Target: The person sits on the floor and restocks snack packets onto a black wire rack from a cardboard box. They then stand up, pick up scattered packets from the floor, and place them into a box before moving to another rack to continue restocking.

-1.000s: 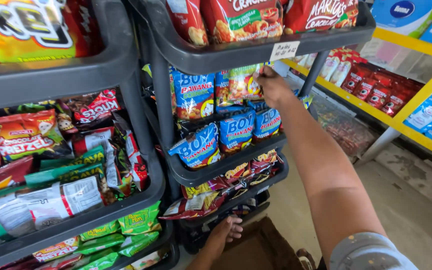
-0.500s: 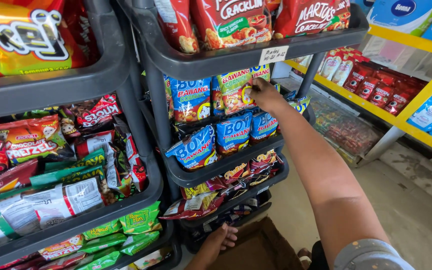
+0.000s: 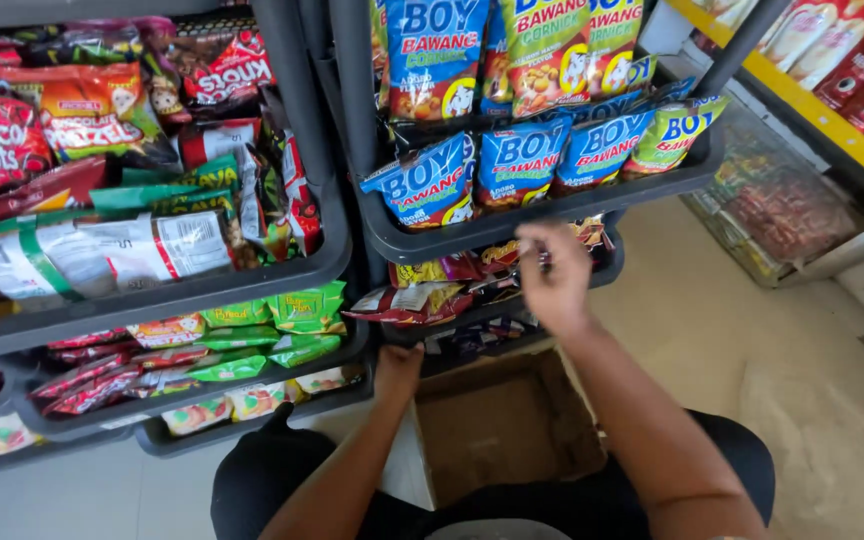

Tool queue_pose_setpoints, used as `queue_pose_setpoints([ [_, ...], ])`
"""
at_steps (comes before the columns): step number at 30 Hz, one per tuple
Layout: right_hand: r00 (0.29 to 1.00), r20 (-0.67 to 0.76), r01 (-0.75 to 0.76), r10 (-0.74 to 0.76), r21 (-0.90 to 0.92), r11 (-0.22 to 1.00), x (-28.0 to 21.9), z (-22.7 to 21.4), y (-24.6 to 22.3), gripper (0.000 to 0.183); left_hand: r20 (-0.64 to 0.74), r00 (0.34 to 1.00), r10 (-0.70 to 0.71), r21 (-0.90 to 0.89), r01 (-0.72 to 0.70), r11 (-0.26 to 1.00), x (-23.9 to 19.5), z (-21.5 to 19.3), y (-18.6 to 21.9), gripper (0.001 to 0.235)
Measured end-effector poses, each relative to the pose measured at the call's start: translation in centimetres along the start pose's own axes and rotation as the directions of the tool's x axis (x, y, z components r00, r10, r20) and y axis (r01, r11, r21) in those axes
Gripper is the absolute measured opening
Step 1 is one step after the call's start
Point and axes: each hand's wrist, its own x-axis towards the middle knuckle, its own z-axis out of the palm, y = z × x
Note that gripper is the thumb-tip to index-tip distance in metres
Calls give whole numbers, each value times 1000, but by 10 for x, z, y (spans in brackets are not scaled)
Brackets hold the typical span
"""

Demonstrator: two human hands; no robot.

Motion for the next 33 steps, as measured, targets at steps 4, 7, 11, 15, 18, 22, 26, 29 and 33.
queue_pose_setpoints([
  [4,956,234,-222,175,195,955,-65,44,39,24,-355,927,122,-179,-196,964,-23,-24,29,61],
  [7,868,311,-449,387,156,880,-91,83,82,36,-449,873,188,-333,-359,872,-40,-43,60,71],
  [11,581,379,-810,720,184,556,-67,92,53,51,-478,854,206,-525,-466,713,-75,-70,110,87],
  [15,428,453,-903,782,252,348,-57,98,53,48,-489,832,260,-443,-494,748,-67,-74,116,70],
  [18,638,365,-751,678,489,443,-69,114,95,33,-508,784,356,-345,-564,750,-55,-76,109,38],
  [22,775,181,-515,605,735,440,-62,121,120,28,-548,678,490,-178,-666,724,-57,-93,128,16],
  [26,671,211,-569,710,761,311,-50,127,120,29,-448,642,622,-87,-724,685,-74,-107,150,32],
  [29,527,321,-666,787,731,148,-47,128,114,25,-331,524,785,98,-808,581,-73,-92,144,51],
  [33,469,396,-692,789,720,50,-43,125,116,23,-137,540,831,266,-788,556,-82,-90,155,67],
])
